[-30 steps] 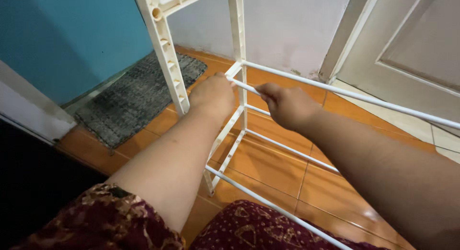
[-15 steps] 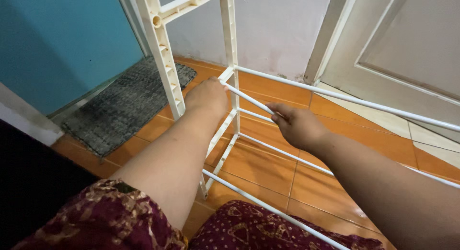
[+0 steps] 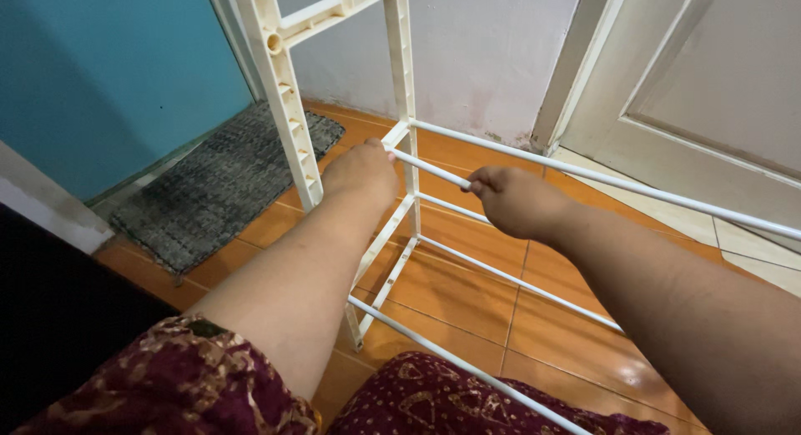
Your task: The person assembles a white plastic drying rack by inserting horizontal rods into vertical frame slots. They pick up rods from the floor, align them with the frame, and press them into place, repeating this for multiple levels.
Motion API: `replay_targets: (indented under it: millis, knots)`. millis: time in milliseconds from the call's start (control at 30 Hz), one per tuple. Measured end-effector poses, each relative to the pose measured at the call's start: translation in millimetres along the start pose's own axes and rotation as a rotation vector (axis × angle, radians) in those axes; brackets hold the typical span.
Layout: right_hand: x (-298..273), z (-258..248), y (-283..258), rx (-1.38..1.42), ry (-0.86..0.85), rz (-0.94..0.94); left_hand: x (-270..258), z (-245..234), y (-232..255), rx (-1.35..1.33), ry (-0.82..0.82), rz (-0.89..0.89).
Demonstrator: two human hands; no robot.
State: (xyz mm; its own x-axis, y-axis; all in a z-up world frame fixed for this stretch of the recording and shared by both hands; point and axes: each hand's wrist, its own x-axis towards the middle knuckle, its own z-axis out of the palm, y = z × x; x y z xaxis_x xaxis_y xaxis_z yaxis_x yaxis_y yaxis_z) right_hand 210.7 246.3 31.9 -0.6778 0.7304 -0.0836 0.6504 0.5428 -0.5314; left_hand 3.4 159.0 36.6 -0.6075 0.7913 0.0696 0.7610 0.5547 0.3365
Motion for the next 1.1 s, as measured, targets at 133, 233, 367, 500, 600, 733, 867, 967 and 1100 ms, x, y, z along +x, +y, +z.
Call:
replay_targets:
  millis: [133, 233, 367, 500, 600, 733, 867, 967, 1100]
  knots:
    - [4, -4, -3, 0.019, -0.021, 0.036, -1, -2, 0, 0.032, -0.033, -0.018]
    - [-2, -13, -8, -0.082, 0.022, 0.070, -2, -5, 1, 0.033, -0.023, -0.007]
    - [-10, -11, -12, -0.201, 0.163, -0.050, -3, -6, 4, 0.036, -0.033, -0.016]
    - [-1, -4, -11, -0.002, 0.054, 0.064, -3, -8, 4, 0.024, -0.066, -0.047]
    - [6, -5, -7, 0.305, -0.144, 0.235, -1, -9, 2, 0.029, -0.050, -0.037]
    - [7, -5, -5, 0.241, -0.131, 0.187, 1, -6, -2, 0.048, -0.043, -0.012]
    - [-5, -1, -11, -0.085, 0.137, -0.095, 4, -4, -2, 0.081, -0.041, 0.011]
    - [-17, 3, -17, -0.221, 0.257, -0.119, 6, -3, -3, 0.082, -0.043, 0.006]
    - [-15, 4, -22, -0.246, 0.158, 0.021, 8, -3, -4, 0.035, -0.044, -0.007]
